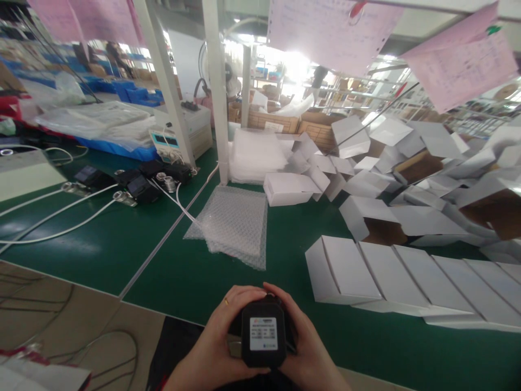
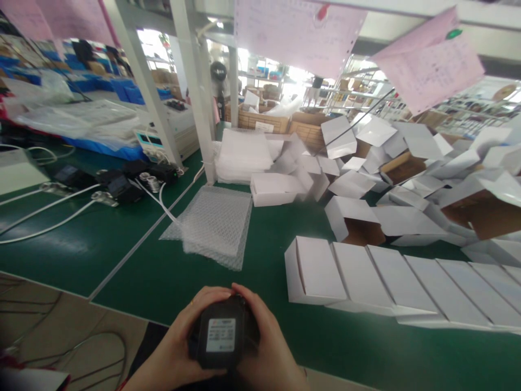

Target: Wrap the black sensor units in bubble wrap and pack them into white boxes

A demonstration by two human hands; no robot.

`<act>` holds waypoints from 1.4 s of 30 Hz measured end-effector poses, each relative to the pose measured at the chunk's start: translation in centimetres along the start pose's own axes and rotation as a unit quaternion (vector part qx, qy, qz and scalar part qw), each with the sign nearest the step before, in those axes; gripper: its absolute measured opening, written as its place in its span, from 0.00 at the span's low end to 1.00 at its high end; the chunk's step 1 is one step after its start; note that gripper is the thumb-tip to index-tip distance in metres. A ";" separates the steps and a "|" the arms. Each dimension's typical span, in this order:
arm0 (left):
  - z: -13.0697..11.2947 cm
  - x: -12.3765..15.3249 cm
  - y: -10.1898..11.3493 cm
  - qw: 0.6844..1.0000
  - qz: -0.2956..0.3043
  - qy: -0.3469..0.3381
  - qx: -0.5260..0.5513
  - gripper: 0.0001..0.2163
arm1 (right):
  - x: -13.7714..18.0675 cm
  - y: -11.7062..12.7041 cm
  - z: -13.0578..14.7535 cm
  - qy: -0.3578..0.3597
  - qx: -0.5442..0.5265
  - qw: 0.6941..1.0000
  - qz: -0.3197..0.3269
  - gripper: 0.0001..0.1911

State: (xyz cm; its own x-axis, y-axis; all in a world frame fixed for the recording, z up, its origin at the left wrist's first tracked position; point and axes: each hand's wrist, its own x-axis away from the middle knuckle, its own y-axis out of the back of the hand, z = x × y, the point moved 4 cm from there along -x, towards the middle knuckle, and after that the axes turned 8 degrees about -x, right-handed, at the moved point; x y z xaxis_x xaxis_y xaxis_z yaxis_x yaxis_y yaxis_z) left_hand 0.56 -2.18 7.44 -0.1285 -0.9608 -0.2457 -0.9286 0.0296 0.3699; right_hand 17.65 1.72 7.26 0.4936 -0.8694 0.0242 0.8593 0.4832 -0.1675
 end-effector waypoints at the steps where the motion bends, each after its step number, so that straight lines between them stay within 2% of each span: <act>1: 0.0 0.0 0.0 1.000 0.000 -0.001 -0.001 0.45 | 0.0 0.0 0.0 0.001 -0.002 1.000 0.001 0.39; 10: 0.6 0.2 -0.2 1.000 -0.011 0.016 0.013 0.44 | -0.3 0.3 -0.8 -0.006 -0.008 1.000 0.015 0.41; 13: 1.0 0.2 -0.3 0.997 -0.026 0.062 0.038 0.43 | -0.6 0.2 -1.0 -0.020 -0.028 0.999 0.027 0.44; 15: 1.3 0.1 -0.2 0.990 -0.052 0.112 0.071 0.40 | -1.0 0.0 -0.7 -0.018 -0.030 0.999 0.022 0.42; 18: 1.4 -0.4 0.1 0.965 -0.111 0.189 0.142 0.38 | -1.4 -0.3 -0.3 -0.020 -0.017 1.000 -0.009 0.35; 20: 1.1 -0.8 0.2 0.945 -0.145 0.227 0.186 0.37 | -1.6 -0.4 -0.4 -0.026 -0.011 0.999 -0.017 0.34; 26: -0.6 -1.9 0.5 0.920 -0.191 0.269 0.209 0.31 | -1.4 -0.7 -1.3 -0.012 -0.025 0.999 -0.039 0.30; 28: -0.9 -1.9 0.5 0.917 -0.209 0.269 0.209 0.30 | -1.1 -1.1 -1.8 0.002 -0.082 0.993 -0.080 0.28; 31: -1.2 -1.9 0.5 0.919 -0.222 0.253 0.204 0.29 | -0.2 -2.2 -2.4 0.036 -0.203 0.965 -0.163 0.32; 35: -1.5 -1.8 0.0 0.935 -0.193 0.237 0.179 0.28 | 0.9 -4.0 -3.5 -0.039 -0.297 0.936 -0.187 0.35; 38: -1.9 -1.6 -0.6 0.953 -0.175 0.208 0.133 0.31 | 1.5 -4.0 -3.8 -0.071 -0.364 0.903 -0.216 0.38; 40: -2.3 -1.3 -0.9 0.965 -0.153 0.185 0.110 0.33 | 1.5 -3.5 -3.9 -0.075 -0.402 0.889 -0.207 0.38; 42: -2.7 -1.1 -1.1 0.974 -0.117 0.157 0.111 0.33 | 1.3 -3.1 -4.2 -0.091 -0.445 0.881 -0.137 0.33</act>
State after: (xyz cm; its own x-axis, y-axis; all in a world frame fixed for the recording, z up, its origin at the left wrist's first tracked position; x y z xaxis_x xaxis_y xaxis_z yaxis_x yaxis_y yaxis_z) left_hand 2.70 -1.94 9.74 0.1767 -0.9843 -0.0018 -0.9766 -0.1755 0.1245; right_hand 15.08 -1.29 3.71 0.3674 -0.8707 0.3271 0.5445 -0.0838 -0.8346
